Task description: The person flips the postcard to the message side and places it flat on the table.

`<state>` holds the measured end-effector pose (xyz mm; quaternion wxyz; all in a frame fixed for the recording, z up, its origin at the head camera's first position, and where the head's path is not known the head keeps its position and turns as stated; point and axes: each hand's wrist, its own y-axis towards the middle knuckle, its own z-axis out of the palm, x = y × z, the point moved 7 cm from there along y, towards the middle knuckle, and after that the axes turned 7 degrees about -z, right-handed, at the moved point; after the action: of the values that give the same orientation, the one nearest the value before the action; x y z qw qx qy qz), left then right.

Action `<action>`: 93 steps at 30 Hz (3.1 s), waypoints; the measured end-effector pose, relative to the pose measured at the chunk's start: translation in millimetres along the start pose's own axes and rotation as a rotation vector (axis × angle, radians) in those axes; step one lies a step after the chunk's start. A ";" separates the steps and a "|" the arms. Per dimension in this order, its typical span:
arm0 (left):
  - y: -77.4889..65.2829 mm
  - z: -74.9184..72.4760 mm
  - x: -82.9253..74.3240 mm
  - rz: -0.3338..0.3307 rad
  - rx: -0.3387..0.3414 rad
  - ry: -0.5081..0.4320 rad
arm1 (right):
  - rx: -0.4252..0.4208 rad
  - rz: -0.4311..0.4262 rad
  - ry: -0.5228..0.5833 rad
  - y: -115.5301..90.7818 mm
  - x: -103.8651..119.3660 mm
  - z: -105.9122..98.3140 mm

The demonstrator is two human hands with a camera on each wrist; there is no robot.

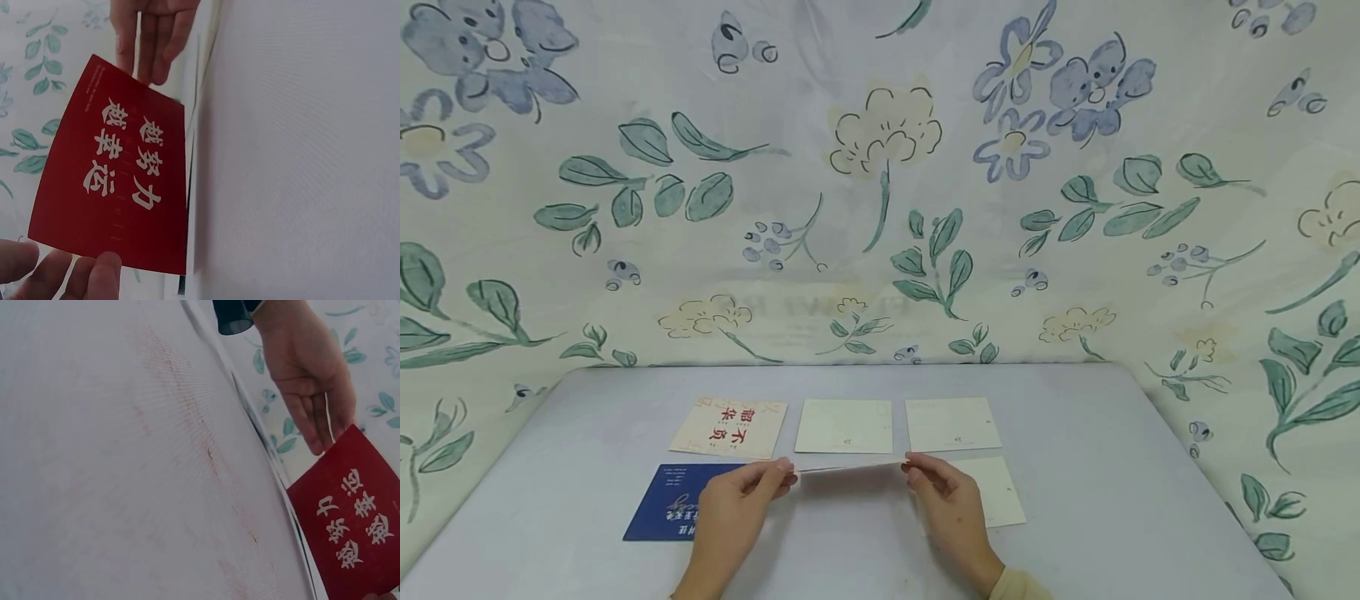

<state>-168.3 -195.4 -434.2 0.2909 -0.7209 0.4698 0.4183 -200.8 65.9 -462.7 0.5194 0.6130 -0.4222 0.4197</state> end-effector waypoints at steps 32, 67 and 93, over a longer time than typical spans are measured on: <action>2.5 -2.3 4.5 -0.168 0.109 -0.031 | 0.024 0.111 0.033 0.2 -4.7 0.9; 2.5 -0.9 7.6 -0.112 0.157 0.226 | 0.110 0.140 -0.070 -5.0 -9.7 5.8; 0.5 2.3 9.6 -0.076 0.130 0.373 | 0.193 0.031 -0.294 -6.1 -6.6 12.2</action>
<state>-167.5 -197.9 -443.8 0.2604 -0.7828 0.5139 0.2352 -196.0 55.0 -472.0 0.3841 0.7082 -0.4608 0.3723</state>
